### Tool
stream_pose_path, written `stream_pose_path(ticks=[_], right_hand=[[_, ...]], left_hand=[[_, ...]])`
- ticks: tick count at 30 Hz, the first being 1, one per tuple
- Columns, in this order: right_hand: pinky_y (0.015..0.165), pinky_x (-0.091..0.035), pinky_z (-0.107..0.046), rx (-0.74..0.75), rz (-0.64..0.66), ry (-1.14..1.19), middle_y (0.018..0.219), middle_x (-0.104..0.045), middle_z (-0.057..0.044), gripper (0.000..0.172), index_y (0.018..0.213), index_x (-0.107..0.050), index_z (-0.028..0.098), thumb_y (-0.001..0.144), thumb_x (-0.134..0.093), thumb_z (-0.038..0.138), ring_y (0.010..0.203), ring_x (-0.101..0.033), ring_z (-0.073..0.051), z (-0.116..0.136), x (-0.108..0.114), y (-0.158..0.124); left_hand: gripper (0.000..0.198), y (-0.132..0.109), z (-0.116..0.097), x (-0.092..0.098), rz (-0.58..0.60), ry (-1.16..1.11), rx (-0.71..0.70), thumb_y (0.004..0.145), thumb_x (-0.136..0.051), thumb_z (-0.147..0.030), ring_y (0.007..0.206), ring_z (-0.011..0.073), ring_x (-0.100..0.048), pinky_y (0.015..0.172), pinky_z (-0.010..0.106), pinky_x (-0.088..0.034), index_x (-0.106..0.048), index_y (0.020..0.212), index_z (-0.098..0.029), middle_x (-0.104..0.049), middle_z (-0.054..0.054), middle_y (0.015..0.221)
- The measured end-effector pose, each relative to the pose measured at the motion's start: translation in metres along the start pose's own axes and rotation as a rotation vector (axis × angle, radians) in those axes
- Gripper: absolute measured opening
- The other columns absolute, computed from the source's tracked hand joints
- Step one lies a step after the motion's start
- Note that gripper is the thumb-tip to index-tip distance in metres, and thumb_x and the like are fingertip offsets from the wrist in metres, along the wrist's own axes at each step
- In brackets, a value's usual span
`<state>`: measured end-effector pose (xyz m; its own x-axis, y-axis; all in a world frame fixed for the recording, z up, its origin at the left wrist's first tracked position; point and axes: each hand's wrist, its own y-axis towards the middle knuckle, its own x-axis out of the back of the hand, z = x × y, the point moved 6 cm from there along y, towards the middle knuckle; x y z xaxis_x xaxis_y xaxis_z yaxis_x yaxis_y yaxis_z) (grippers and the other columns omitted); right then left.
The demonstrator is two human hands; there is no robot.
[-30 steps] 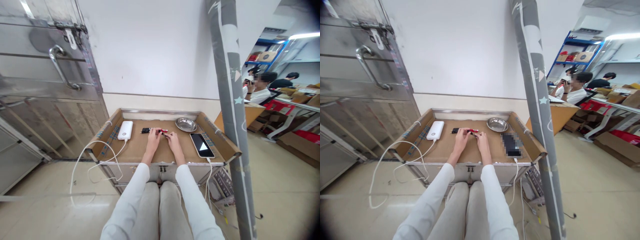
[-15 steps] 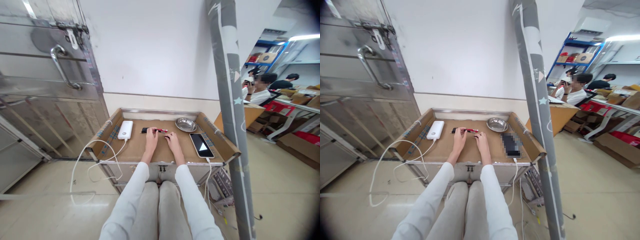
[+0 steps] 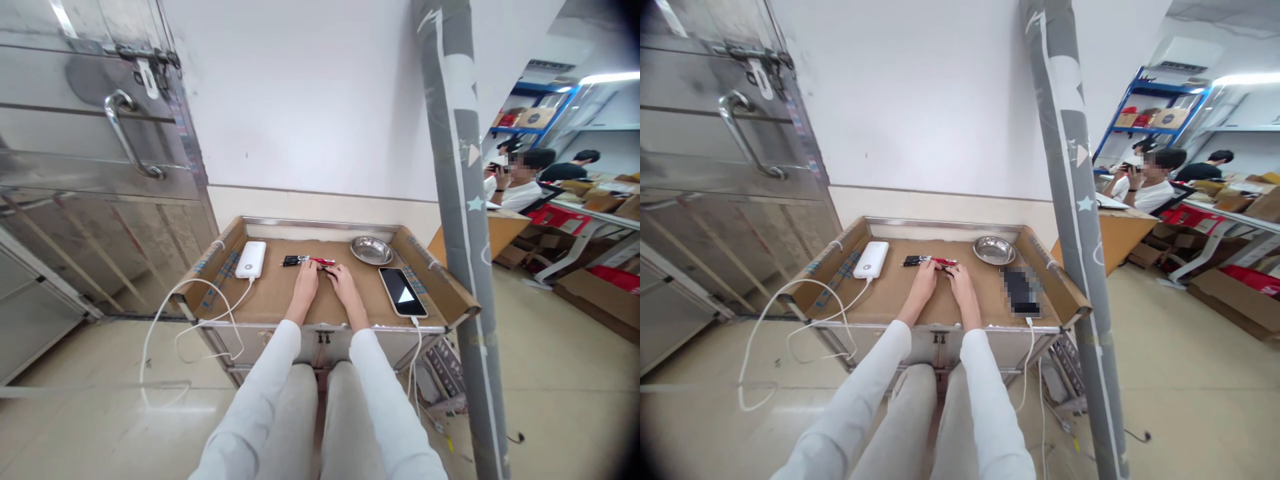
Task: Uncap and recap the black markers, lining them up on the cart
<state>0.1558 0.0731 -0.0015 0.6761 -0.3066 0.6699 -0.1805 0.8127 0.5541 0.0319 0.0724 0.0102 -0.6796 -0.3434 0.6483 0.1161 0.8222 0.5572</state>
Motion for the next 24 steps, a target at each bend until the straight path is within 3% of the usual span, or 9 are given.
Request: stream_pose_path(ticks=[7,12,20,24], right_hand=[[0.092,-0.044,-0.037,-0.04,-0.061,0.004,0.102,-0.061,-0.01,0.027,0.104,-0.061,0.018,0.088,-0.04,0.014,0.098,-0.054,-0.021,-0.007,0.003,-0.001],[0.087,-0.045,-0.037,-0.064,-0.088,0.048,0.095,-0.059,-0.009,0.019,0.094,-0.057,0.018,0.088,-0.039,0.014,0.093,-0.054,-0.021,-0.008,0.007,-0.004],[0.087,-0.044,-0.034,-0.049,-0.076,-0.046,0.1,-0.057,-0.01,0.02,0.097,-0.056,0.016,0.089,-0.038,0.015,0.094,-0.053,-0.02,0.006,0.013,-0.006],[0.084,-0.043,-0.031,-0.109,-0.097,-0.136,0.096,-0.055,-0.009,0.024,0.091,-0.056,0.016,0.088,-0.034,0.009,0.088,-0.052,-0.019,0.009,0.019,-0.007]], left_hand=[[0.02,-0.003,-0.011,-0.009,0.086,0.064,-0.138,0.083,-0.047,-0.01,0.106,0.0222,-0.052,0.098,0.043,-0.042,-0.054,0.101,-0.016,-0.056,0.009,0.106],[0.006,-0.002,-0.007,-0.012,0.126,0.101,-0.088,0.086,-0.05,-0.015,0.099,0.0203,-0.055,0.093,0.039,-0.045,-0.054,0.09,-0.018,-0.056,0.007,0.098],[0.005,-0.001,-0.008,-0.001,0.057,0.189,-0.001,0.089,-0.048,-0.015,0.096,0.0203,-0.057,0.088,0.036,-0.045,-0.053,0.092,-0.016,-0.06,0.009,0.095],[0.007,-0.005,-0.009,0.0,0.112,0.275,0.002,0.088,-0.054,-0.023,0.093,0.0203,-0.058,0.085,0.033,-0.045,-0.053,0.09,-0.016,-0.061,0.008,0.094]])
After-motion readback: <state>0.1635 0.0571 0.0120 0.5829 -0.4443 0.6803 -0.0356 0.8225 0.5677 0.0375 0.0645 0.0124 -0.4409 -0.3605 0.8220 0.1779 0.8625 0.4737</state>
